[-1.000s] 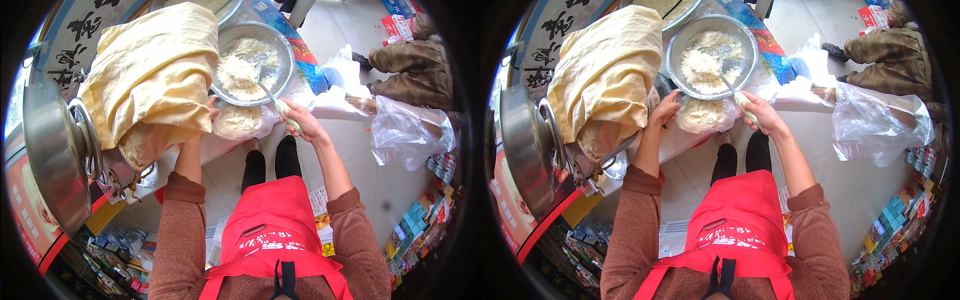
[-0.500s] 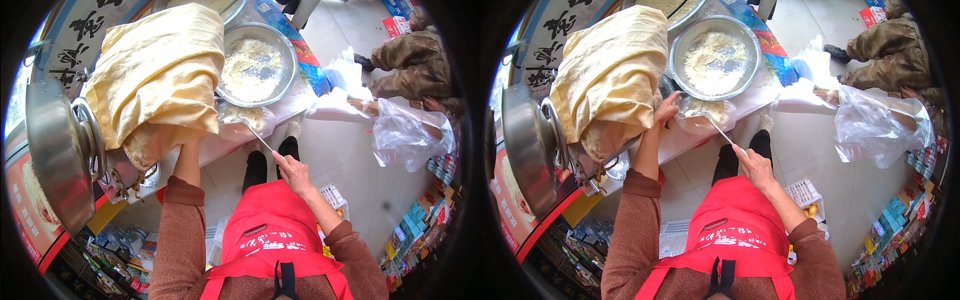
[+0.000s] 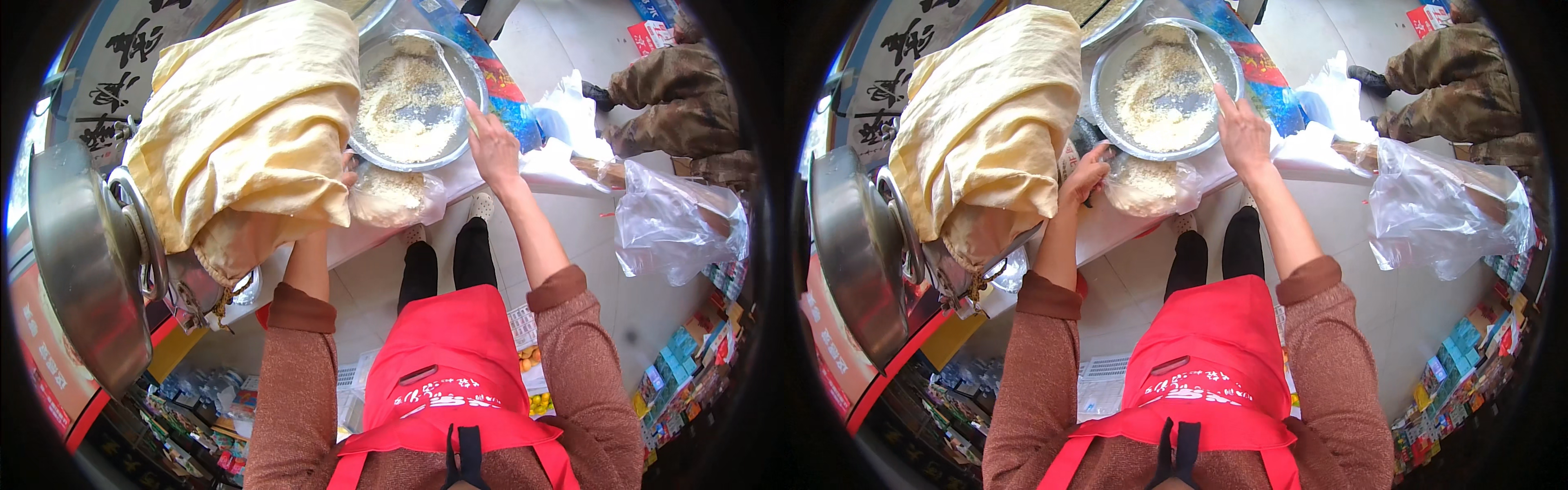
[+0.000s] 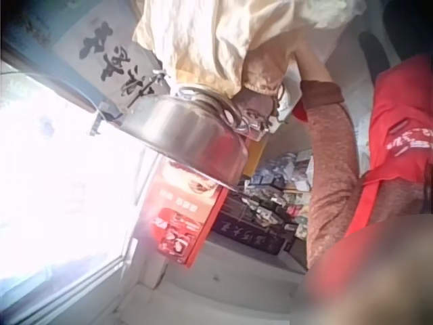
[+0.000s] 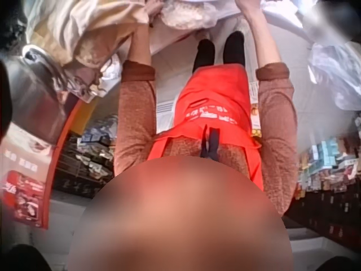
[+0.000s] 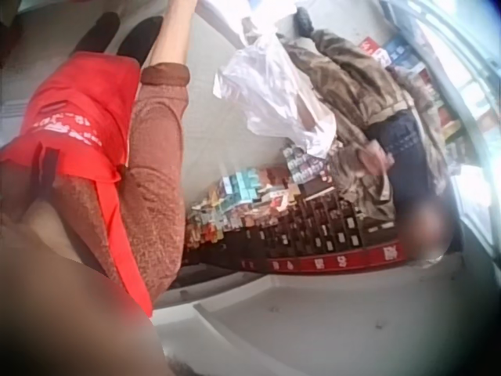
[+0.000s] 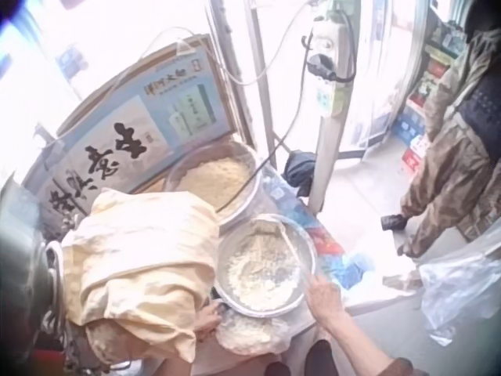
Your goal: The person operates a grinding machine to process soybeans into a paste. They add soybeans and water to the machine, stir the mixture, and then scoop the resulting paste into a plastic bag for packaging.
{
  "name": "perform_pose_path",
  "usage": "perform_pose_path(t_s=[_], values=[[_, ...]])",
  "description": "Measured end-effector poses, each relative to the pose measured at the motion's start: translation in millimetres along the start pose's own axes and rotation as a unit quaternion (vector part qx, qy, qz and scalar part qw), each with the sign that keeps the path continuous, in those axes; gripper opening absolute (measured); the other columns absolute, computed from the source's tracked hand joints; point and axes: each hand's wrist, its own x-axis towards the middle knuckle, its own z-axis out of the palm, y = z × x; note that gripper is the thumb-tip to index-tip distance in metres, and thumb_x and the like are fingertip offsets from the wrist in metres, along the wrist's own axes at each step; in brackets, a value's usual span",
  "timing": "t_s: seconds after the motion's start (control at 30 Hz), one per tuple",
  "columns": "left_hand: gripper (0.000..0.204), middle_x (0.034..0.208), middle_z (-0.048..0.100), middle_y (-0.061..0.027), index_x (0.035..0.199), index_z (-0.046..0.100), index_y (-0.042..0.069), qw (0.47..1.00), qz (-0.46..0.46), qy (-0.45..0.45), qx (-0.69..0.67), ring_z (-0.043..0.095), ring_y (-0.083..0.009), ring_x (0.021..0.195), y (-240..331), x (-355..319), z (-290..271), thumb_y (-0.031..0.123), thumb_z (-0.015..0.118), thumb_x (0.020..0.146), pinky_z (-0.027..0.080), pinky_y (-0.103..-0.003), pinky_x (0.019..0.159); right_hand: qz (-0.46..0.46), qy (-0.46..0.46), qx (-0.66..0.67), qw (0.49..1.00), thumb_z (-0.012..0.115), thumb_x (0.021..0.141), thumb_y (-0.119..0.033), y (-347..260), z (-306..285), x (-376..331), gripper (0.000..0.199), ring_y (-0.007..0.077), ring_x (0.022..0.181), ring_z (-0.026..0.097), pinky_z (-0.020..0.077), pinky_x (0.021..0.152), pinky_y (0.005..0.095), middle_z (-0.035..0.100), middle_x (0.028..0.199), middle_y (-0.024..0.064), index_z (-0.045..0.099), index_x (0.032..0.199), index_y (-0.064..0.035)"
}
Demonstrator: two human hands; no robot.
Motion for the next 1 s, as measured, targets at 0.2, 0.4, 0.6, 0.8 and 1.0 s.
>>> perform_pose_path(t_s=[0.2,0.4,0.6,0.8,1.0], values=[[0.082,0.132,0.055,-0.0136,0.149,0.025,0.003,0.992,-0.056,-0.05,0.103,0.043,-0.0088,0.046,-6.0,14.6,-7.2,-0.001,0.045,0.069,0.035,-0.024,0.04,0.04,-0.126,0.192,0.972,0.06,0.083,-0.018,1.2,7.6,-13.4,0.051,0.0425,0.092,0.062,0.0476,0.082,0.0488,0.066,0.092,0.0241,0.053,0.133,-0.0074],[0.082,0.097,0.063,-0.0101,0.149,0.026,0.003,0.998,-0.003,-0.056,-0.039,0.042,-0.009,0.045,8.7,0.8,2.9,0.001,0.046,0.069,0.035,-0.024,0.039,0.324,-0.369,0.473,0.731,0.053,0.092,-0.016,-1.6,-29.5,-37.6,0.051,0.0045,0.05,0.045,0.0323,0.035,0.0185,0.057,0.078,0.0019,0.044,0.142,-0.0131],[0.082,0.064,0.052,-0.0006,0.149,0.027,0.004,0.971,-0.086,-0.043,0.22,0.04,-0.0089,0.043,67.7,-32.2,34.8,0.004,0.047,0.069,0.035,-0.024,0.039,0.402,-0.357,0.56,0.63,0.05,0.094,-0.016,4.4,-49.2,-38.2,0.051,0.0047,0.049,0.045,0.0325,0.036,0.0167,0.057,0.084,0.0013,0.04,0.144,-0.0159],[0.081,0.062,0.05,-0.0003,0.149,0.028,0.005,0.973,-0.077,-0.053,0.212,0.04,-0.0087,0.044,72.8,-40.2,32.9,0.005,0.048,0.07,0.034,-0.023,0.04,0.305,-0.356,0.54,0.699,0.053,0.09,-0.013,-20.2,-79.6,-73.3,0.054,0.0045,0.047,0.045,0.0325,0.036,0.0189,0.057,0.079,0.001,0.041,0.143,-0.0104],[0.079,0.082,0.061,-0.0058,0.148,0.031,0.005,0.976,-0.057,-0.061,0.203,0.042,-0.0081,0.046,59.2,-42.3,18.5,0.004,0.049,0.071,0.035,-0.024,0.042,-0.019,-0.192,0.216,0.957,0.063,0.08,-0.006,-62.2,-76.3,-139.0,0.062,0.0295,0.071,0.062,0.0511,0.066,0.0421,0.063,0.089,0.012,0.047,0.138,-0.0155]])
